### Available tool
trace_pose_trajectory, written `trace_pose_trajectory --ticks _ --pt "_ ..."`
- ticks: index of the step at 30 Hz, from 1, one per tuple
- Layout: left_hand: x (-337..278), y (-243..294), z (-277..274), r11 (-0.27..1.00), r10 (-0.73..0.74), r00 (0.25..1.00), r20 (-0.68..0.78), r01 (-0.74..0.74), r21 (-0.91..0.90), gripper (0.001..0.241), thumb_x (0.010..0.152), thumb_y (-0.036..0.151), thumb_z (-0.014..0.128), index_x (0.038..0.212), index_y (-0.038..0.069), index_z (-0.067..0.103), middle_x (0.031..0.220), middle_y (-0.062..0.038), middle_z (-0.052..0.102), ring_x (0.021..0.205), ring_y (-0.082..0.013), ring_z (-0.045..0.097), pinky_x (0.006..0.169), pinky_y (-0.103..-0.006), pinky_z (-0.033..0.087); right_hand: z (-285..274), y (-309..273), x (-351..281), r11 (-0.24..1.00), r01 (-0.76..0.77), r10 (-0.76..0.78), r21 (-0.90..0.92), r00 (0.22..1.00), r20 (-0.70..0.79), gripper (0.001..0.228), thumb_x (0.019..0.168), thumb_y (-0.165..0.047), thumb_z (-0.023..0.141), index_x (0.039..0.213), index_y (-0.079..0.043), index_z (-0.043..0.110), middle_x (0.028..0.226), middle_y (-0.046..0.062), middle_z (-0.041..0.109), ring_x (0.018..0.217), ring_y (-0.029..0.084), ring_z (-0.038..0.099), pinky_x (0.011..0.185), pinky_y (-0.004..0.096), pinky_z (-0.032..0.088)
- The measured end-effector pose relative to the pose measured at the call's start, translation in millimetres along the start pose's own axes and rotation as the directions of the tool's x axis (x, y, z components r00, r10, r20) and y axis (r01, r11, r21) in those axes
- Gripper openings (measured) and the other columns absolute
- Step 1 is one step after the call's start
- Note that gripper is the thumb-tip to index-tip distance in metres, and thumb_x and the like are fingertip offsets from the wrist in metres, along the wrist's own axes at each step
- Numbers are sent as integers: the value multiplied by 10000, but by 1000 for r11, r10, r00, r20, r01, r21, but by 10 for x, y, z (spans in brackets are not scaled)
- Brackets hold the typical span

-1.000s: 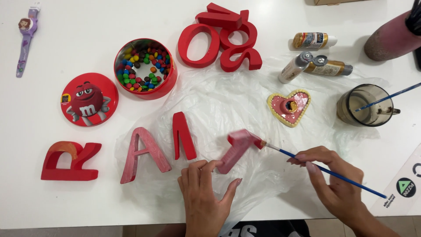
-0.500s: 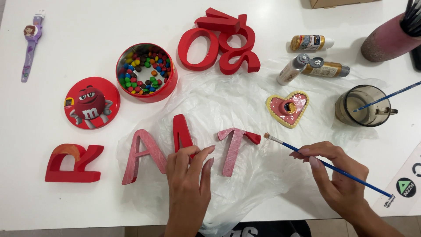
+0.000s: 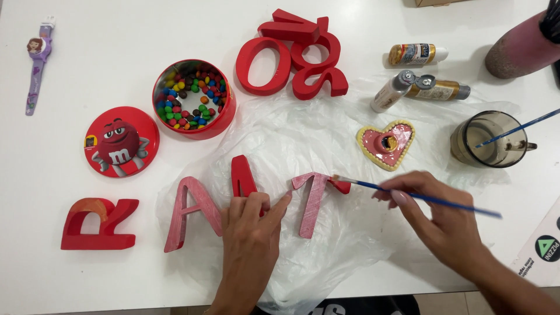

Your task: The person paints red foam letters with white paint using a blue paintbrush. They work on the letters 'T' and 'L', applying paint to the sides and edges while holding the letters on a white table covered with a plastic sheet.

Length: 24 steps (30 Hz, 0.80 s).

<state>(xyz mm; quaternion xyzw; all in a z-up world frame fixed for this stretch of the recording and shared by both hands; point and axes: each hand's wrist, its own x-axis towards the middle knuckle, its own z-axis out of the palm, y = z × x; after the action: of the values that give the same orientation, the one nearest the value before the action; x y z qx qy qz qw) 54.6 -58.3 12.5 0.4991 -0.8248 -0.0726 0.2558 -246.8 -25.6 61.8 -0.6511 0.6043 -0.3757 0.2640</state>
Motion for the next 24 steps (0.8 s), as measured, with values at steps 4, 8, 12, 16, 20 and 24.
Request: trace_pose_trajectory --ticks 4,8,12,16,20,24 --pt "53 -105 -46 981 134 991 28 -137 135 475 943 -49 721 1343 203 773 1004 -7 564 877 -249 484 755 -413 385 43 -165 451 999 13 -18 35 990 139 225 1075 -189 586 1151 -59 753 965 33 815 781 120 749 730 254 634" --pt "163 -271 -133 958 246 967 68 -253 135 514 939 -116 647 1350 172 759 1067 -47 579 874 -273 483 764 -427 402 170 -140 702 996 33 -48 83 981 189 252 1085 -175 565 1153 -19 751 927 67 778 778 140 752 731 260 656" --pt "295 -440 -184 866 436 890 136 -455 205 452 990 -70 664 1373 164 725 1043 -45 549 850 -255 481 717 -404 421 280 -141 788 999 -20 12 37 975 221 371 1123 -266 452 1064 -74 763 880 17 776 757 131 699 732 277 587" --pt "441 -535 -223 790 558 813 163 -581 194 412 1030 -27 657 1399 148 719 1060 -29 581 888 -239 524 763 -388 452 364 -105 778 999 -32 31 -3 963 268 385 1125 -283 412 1075 -96 745 943 5 773 778 136 718 746 292 543" --pt "464 -612 -192 770 584 793 172 -608 191 392 1069 34 573 1408 167 717 1073 -28 566 921 -240 524 799 -394 450 402 -71 761 1000 14 -11 -10 966 258 382 1123 -296 405 1069 -96 726 947 17 750 724 148 685 689 306 528" --pt "475 -613 -168 768 598 790 138 -614 184 365 1080 50 585 1383 189 735 1080 -21 592 926 -231 551 806 -398 457 439 -65 761 999 34 -33 0 960 277 386 1129 -306 389 1094 -93 710 977 33 752 768 169 693 712 312 524"
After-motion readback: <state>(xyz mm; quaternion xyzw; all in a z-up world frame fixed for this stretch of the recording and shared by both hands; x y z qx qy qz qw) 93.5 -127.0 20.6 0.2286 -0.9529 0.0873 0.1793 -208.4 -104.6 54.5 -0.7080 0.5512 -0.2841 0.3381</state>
